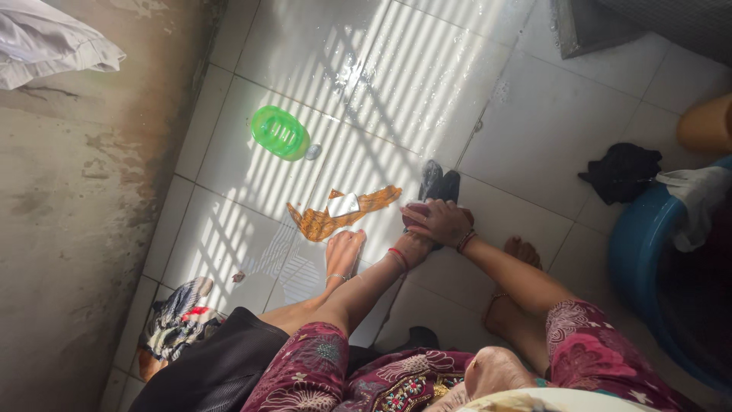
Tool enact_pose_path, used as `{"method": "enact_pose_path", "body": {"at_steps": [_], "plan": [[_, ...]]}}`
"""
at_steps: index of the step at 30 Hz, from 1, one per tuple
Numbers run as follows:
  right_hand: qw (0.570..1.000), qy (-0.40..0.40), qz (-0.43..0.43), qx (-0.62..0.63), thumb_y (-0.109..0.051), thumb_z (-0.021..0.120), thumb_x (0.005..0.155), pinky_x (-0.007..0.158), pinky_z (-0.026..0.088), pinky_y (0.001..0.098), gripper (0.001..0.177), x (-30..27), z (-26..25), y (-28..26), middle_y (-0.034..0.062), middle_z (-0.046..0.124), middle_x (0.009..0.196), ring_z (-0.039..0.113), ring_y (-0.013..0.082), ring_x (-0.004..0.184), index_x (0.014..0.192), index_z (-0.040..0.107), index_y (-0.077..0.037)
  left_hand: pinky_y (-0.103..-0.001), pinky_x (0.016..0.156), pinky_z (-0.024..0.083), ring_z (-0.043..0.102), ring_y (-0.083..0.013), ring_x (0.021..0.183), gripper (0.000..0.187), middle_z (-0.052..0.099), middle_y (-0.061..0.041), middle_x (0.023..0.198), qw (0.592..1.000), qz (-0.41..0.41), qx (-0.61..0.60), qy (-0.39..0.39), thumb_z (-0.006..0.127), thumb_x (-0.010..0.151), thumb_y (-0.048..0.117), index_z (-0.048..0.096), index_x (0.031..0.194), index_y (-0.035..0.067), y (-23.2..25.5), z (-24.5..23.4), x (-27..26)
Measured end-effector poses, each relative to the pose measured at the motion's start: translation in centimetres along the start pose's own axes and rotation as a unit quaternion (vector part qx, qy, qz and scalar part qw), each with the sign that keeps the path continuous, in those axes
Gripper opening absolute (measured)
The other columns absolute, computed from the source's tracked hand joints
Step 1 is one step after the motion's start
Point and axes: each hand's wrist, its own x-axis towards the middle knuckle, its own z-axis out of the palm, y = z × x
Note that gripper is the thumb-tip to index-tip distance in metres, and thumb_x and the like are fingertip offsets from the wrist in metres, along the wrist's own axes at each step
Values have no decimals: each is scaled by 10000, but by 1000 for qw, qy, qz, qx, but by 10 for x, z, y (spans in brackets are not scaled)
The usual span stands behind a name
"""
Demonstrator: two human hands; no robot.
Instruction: The person hand washes clothes on the floor, applying soap to garments and scrubbing them with a brush and by hand.
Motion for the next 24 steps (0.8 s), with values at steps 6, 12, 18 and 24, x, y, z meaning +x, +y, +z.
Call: {"method": "enact_pose_path", "body": {"at_steps": [6,12,18,24], "plan": [[996,-47,72,-11,-569,583,1015,758,458,397,528,34,14,40,25,606,993,581,214,910,1490,585,-339,-452,1156,405,523,-333,1391,471,577,-199,1468,990,49,115,69,497,933,142,606,1376,25,0,-4,3],[996,-30,-88,9,-623,601,926,623,460,380,518,-18,6,-27,60,603,866,563,210,743,1387,608,-387,-454,1215,394,508,-328,1401,445,585,-179,1452,994,42,59,87,510,1005,138,594,1431,46,0,3,-3],[997,-46,44,-44,-619,539,1002,723,468,381,566,32,12,18,39,600,989,601,202,909,1501,563,-352,-439,1161,422,569,-322,1371,451,604,-186,1445,987,51,114,100,511,933,134,602,1361,23,2,-11,1],[998,-55,16,22,-659,527,967,758,445,401,594,-9,20,-16,103,632,1055,591,232,914,1438,565,-299,-446,1176,404,548,-312,1376,451,582,-189,1478,984,55,106,133,495,958,129,597,1389,45,-3,10,-5]]}}
